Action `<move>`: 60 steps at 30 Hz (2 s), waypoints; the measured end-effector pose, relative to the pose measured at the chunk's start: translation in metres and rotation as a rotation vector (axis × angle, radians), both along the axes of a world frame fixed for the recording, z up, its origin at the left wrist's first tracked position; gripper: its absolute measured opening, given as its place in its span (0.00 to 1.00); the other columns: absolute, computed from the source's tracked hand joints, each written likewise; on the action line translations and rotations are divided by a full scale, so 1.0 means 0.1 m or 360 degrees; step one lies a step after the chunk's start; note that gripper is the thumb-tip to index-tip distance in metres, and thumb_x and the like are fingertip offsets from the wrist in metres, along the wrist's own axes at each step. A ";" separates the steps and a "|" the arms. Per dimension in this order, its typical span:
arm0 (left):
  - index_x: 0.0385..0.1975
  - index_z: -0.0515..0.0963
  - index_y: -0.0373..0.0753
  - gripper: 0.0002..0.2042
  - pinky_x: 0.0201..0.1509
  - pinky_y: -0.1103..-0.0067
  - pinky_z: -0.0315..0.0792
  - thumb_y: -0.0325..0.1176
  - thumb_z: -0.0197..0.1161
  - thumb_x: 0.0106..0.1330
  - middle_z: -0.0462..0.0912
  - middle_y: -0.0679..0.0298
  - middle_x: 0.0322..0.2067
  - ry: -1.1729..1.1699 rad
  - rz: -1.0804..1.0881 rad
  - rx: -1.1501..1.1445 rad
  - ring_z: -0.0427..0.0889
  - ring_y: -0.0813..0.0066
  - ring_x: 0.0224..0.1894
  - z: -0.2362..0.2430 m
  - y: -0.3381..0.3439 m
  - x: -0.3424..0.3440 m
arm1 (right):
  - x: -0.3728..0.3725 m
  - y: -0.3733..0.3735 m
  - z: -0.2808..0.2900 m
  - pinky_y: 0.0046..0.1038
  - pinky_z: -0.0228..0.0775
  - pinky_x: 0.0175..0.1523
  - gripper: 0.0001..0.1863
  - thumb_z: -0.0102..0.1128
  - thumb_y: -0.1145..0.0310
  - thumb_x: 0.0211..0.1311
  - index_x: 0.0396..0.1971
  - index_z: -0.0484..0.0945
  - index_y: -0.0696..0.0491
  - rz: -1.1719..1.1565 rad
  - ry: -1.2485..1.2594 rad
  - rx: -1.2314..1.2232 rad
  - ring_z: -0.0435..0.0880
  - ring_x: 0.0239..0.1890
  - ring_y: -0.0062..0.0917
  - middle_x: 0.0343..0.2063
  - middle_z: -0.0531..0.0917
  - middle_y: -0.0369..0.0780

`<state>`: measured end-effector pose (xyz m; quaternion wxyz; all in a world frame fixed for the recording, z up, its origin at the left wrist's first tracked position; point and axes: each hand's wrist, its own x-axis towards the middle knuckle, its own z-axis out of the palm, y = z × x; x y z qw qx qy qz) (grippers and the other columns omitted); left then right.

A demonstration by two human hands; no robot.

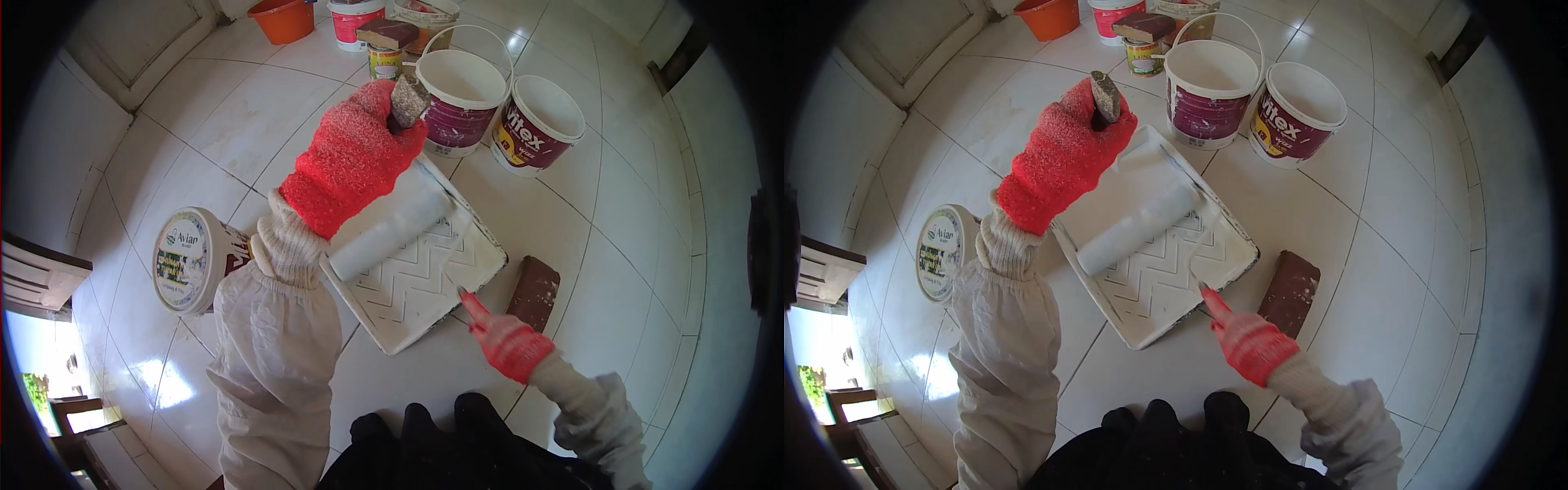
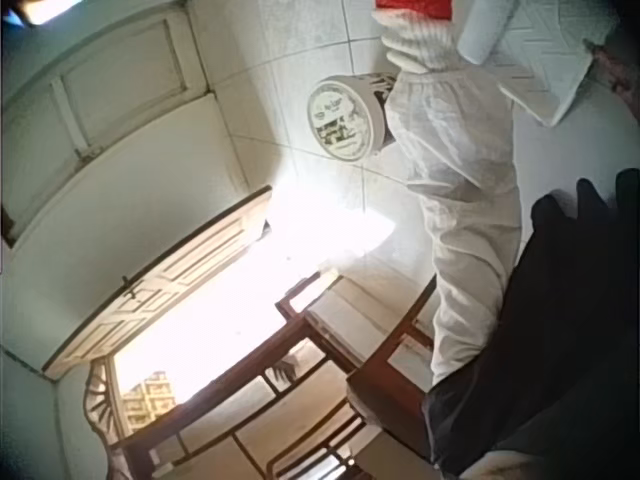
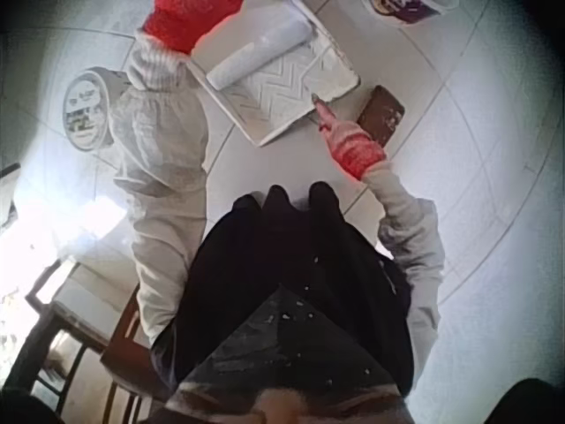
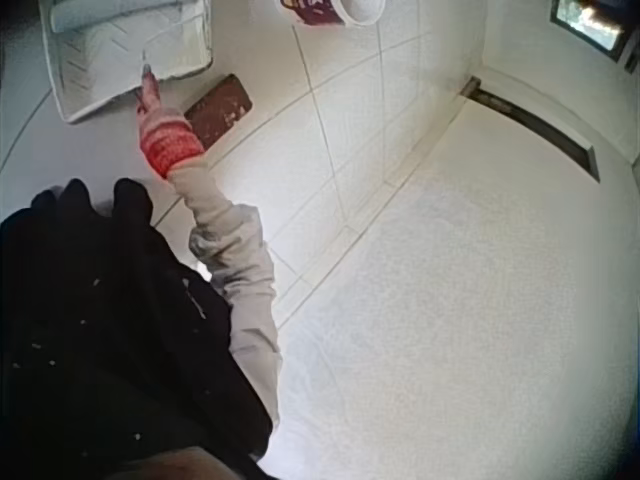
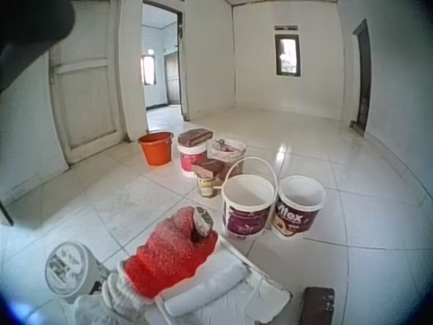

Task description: The person stirs paint in a small bucket using a wooden stick, pours a small amount into a paint tray containing a roller, and then uses a small brush to stir or distribute paint within the tray.

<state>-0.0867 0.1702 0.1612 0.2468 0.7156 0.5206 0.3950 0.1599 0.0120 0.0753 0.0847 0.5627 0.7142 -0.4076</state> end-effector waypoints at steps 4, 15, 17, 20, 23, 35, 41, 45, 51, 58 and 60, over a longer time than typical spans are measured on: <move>0.37 0.73 0.37 0.12 0.34 0.71 0.73 0.37 0.61 0.58 0.79 0.56 0.28 0.0034 0.0027 0.0032 0.79 0.60 0.29 0.03 0.00 -0.03 | -0.04 0.02 0.02 0.42 0.66 0.36 0.30 0.44 0.67 0.65 0.66 0.50 0.44 -0.0068 -0.0016 -0.0031 0.76 0.29 0.48 0.24 0.76 0.54; 0.36 0.73 0.38 0.12 0.33 0.72 0.73 0.37 0.62 0.58 0.78 0.57 0.25 -0.0118 0.0060 -0.0067 0.79 0.64 0.26 -0.01 -0.03 -0.08 | 0.11 -0.18 0.10 0.44 0.65 0.36 0.28 0.43 0.65 0.66 0.66 0.51 0.43 -0.0093 -0.0066 -0.0108 0.76 0.28 0.48 0.23 0.75 0.54; 0.36 0.73 0.38 0.11 0.33 0.72 0.73 0.36 0.62 0.58 0.79 0.57 0.26 -0.0137 0.0041 -0.0046 0.79 0.63 0.27 0.00 -0.05 -0.07 | -0.14 0.14 0.11 0.43 0.65 0.36 0.28 0.43 0.65 0.66 0.66 0.50 0.43 -0.0040 -0.0073 -0.0082 0.75 0.28 0.49 0.23 0.74 0.55; 0.29 0.70 0.42 0.06 0.21 0.82 0.66 0.34 0.60 0.61 0.72 0.72 0.18 -0.0132 0.0032 0.0044 0.69 0.85 0.19 -0.04 -0.04 -0.01 | -0.21 0.30 -0.32 0.42 0.65 0.35 0.29 0.44 0.65 0.66 0.66 0.50 0.43 0.0034 -0.0048 0.0119 0.75 0.27 0.49 0.22 0.75 0.54; 0.30 0.70 0.42 0.07 0.21 0.82 0.66 0.35 0.61 0.61 0.72 0.71 0.18 -0.0107 0.0023 0.0058 0.70 0.84 0.18 -0.04 -0.07 -0.04 | -0.18 0.09 -0.29 0.41 0.66 0.35 0.30 0.45 0.65 0.66 0.66 0.49 0.42 -0.0022 -0.0001 0.0107 0.76 0.28 0.48 0.23 0.75 0.55; 0.32 0.72 0.39 0.10 0.34 0.69 0.72 0.33 0.59 0.51 0.75 0.58 0.31 0.0898 -0.0510 0.0490 0.78 0.61 0.34 -0.56 -0.76 0.64 | 0.33 -0.30 0.08 0.32 0.70 0.33 0.24 0.50 0.56 0.64 0.59 0.65 0.47 -0.0535 0.0335 0.0323 0.79 0.25 0.36 0.26 0.79 0.45; 0.36 0.71 0.37 0.12 0.40 0.69 0.72 0.32 0.57 0.51 0.76 0.56 0.33 0.0622 -0.0658 -0.0123 0.77 0.57 0.36 -0.99 -1.25 0.84 | -0.18 0.24 0.60 0.27 0.72 0.30 0.28 0.54 0.55 0.62 0.60 0.65 0.49 -0.0755 0.0230 -0.0034 0.81 0.25 0.26 0.28 0.81 0.44; 0.41 0.70 0.37 0.16 0.36 0.69 0.73 0.33 0.63 0.53 0.76 0.54 0.35 0.0031 -0.0363 0.0039 0.77 0.53 0.35 -1.32 -1.52 1.07 | 0.17 0.20 0.22 0.31 0.73 0.34 0.32 0.55 0.58 0.61 0.63 0.59 0.49 -0.0424 0.0085 0.0020 0.82 0.26 0.27 0.29 0.81 0.45; 0.41 0.72 0.34 0.18 0.35 0.75 0.74 0.39 0.65 0.58 0.75 0.56 0.44 -0.0323 -0.0270 -0.1875 0.80 0.67 0.34 -1.70 -2.27 1.14 | 0.29 0.32 -0.02 0.23 0.70 0.27 0.24 0.56 0.61 0.60 0.55 0.69 0.54 -0.0663 -0.0018 -0.0117 0.79 0.25 0.20 0.28 0.80 0.37; 0.42 0.72 0.40 0.11 0.44 0.76 0.74 0.40 0.55 0.66 0.76 0.62 0.41 -0.1436 -0.0468 -0.2089 0.78 0.73 0.38 -2.03 -2.06 1.61 | 0.45 0.14 0.08 0.25 0.74 0.28 0.17 0.56 0.62 0.62 0.49 0.71 0.53 -0.1135 0.1177 -0.0974 0.79 0.25 0.23 0.30 0.80 0.40; 0.41 0.72 0.41 0.09 0.45 0.75 0.74 0.38 0.54 0.67 0.76 0.63 0.40 -0.1918 -0.0383 -0.2011 0.78 0.71 0.39 -2.55 -2.17 1.78 | 0.41 0.12 -0.11 0.26 0.74 0.27 0.17 0.56 0.61 0.62 0.47 0.72 0.53 -0.1096 0.1222 -0.1028 0.79 0.25 0.24 0.29 0.80 0.40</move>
